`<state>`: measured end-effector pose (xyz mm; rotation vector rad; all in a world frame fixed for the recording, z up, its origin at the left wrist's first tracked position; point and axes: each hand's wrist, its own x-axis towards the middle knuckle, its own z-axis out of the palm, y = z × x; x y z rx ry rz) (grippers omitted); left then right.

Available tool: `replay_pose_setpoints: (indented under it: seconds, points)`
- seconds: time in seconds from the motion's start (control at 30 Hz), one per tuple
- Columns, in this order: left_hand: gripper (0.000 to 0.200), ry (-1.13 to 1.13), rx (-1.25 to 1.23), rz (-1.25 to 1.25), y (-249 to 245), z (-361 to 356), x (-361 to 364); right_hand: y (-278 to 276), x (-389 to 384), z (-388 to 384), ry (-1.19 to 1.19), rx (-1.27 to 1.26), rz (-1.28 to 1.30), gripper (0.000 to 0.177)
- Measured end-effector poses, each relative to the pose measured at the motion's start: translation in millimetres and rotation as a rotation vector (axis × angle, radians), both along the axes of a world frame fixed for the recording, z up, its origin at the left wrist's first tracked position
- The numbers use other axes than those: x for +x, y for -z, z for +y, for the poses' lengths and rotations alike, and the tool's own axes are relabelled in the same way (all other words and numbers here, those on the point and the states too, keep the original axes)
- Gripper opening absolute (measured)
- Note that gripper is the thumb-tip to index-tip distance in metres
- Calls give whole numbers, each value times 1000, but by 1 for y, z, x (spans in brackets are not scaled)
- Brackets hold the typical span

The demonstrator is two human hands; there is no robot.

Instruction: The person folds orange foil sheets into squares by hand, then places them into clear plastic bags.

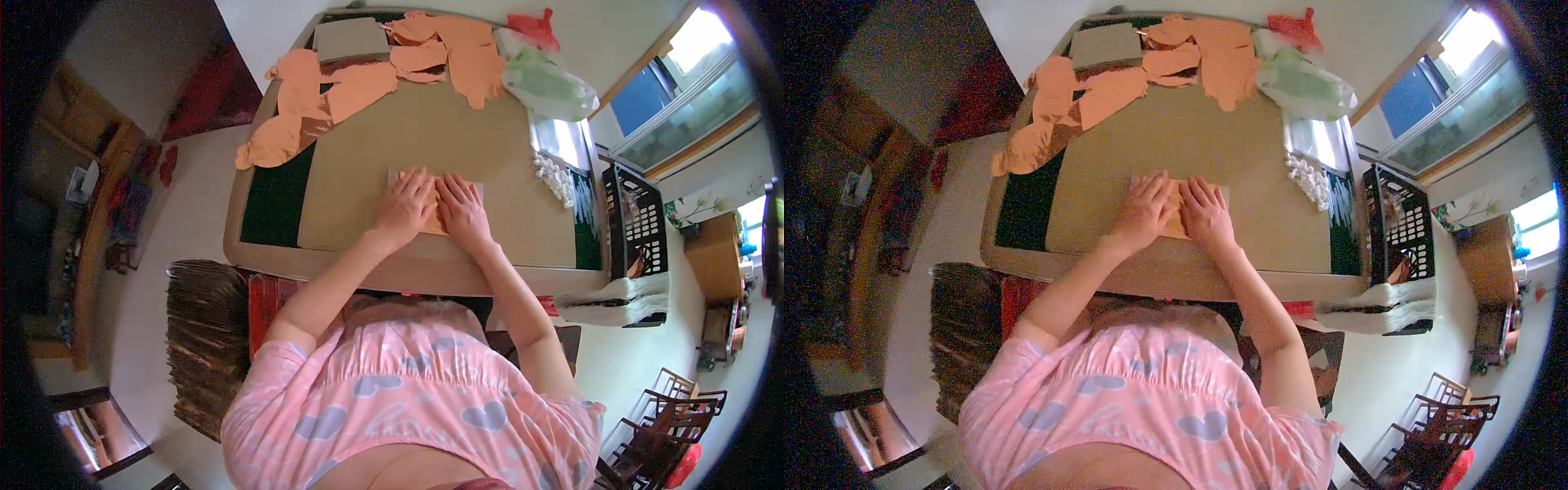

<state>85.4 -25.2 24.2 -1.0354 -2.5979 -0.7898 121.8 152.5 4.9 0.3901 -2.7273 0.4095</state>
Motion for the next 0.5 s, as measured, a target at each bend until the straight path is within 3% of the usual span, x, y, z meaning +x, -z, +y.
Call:
replay_pose_setpoints:
  seconds: [0.07, 0.17, 0.23, 0.27, 0.37, 0.5]
  points:
    - [55, -16, -220, 50, 11, 3, -7, 1, 0, 2, -4, -41, -8, 42]
    - [61, 31, -328, -71, 20, 1, -6, 6, -4, 11, 20, -236, 3, 40]
    - [63, 21, -247, 21, 29, 0, -6, 1, -6, 29, 72, -461, 40, 39]
    - [64, 16, -206, 63, 33, 0, -5, -6, -5, 35, 248, -350, 4, 31]
    - [63, 17, -207, 31, 32, 0, -4, -6, -9, 56, 401, -155, 47, 16]
    - [63, 39, -211, 24, 32, -2, -7, 4, -24, 69, 344, -368, -27, 13]
